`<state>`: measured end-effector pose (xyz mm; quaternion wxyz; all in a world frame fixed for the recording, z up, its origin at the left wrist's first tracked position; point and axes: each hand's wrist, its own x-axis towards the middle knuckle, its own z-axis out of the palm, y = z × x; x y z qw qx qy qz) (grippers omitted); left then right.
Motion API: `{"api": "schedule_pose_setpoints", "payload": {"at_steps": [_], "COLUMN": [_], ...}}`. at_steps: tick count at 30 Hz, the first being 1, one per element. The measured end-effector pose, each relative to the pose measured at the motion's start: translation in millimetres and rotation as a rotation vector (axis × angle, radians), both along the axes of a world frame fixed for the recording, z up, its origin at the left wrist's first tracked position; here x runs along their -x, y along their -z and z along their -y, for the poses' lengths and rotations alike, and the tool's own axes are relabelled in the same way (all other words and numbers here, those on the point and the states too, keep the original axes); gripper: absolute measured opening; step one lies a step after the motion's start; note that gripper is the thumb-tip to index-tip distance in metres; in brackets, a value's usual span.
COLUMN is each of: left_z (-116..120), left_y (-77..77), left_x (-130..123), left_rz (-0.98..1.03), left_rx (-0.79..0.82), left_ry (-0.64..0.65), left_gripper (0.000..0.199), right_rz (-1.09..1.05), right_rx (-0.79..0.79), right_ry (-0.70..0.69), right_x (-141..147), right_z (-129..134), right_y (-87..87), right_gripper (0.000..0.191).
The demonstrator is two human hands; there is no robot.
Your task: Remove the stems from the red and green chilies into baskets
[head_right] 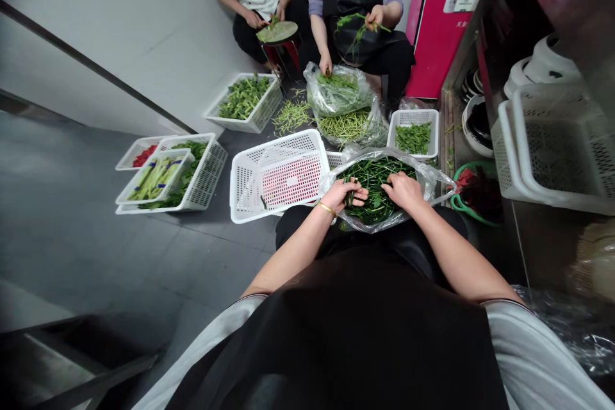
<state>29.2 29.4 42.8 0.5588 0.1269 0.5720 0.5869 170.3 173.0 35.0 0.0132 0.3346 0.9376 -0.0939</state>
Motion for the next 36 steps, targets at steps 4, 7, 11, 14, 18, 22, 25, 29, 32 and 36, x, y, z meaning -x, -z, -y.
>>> {"api": "schedule_pose_setpoints", "payload": {"at_steps": [4, 7, 11, 14, 18, 22, 25, 29, 32, 36], "left_z": [0.8, -0.5, -9.3, -16.9, -16.9, -9.0, -2.9, -1.0, -8.5, -21.6], "left_y": [-2.9, -1.4, 0.0, -4.9, -13.7, -13.7, -9.9, -6.9, -4.6, 0.0], "left_x": [6.6, 8.8, 1.8, -10.5, -15.1, 1.3, 11.7, 9.8, -0.6, -12.8], "left_rz": [0.070, 0.071, 0.155, 0.114, -0.084, -0.006, 0.051, 0.023, -0.084, -0.308], "left_rx": [-0.086, -0.043, -0.036, -0.127, -0.212, -0.243, -0.196, -0.164, -0.208, -0.197], "left_ry": [-0.049, -0.089, -0.026, -0.009, -0.017, -0.130, -0.165, -0.077, -0.056, 0.044], "left_gripper": [0.026, 0.028, 0.038, 0.040, 0.037, 0.032, 0.031, 0.027, 0.037, 0.030], "right_rz": [0.087, 0.053, -0.094, -0.101, -0.007, 0.049, 0.086, -0.187, -0.505, -0.730], "right_rx": [-0.053, -0.073, -0.049, 0.057, 0.223, 0.021, -0.039, 0.052, 0.321, 0.669], "right_ry": [-0.018, -0.076, -0.265, -0.503, -0.723, -0.335, -0.243, -0.130, -0.068, -0.033], "right_x": [23.7, 23.1, 3.3, -8.8, -16.3, -10.8, 0.2, 9.2, 9.9, 10.6], "right_z": [-1.4, -2.4, 8.6, 21.0, 16.2, -1.4, -6.9, -15.7, -19.4, -6.3], "right_y": [6.3, -4.9, -24.0, -28.6, -24.9, -16.2, -6.8, -7.7, -20.9, -29.9], "right_gripper": [0.036, 0.035, 0.035, 0.032, 0.030, 0.038, 0.029, 0.018, 0.019, 0.025]}}
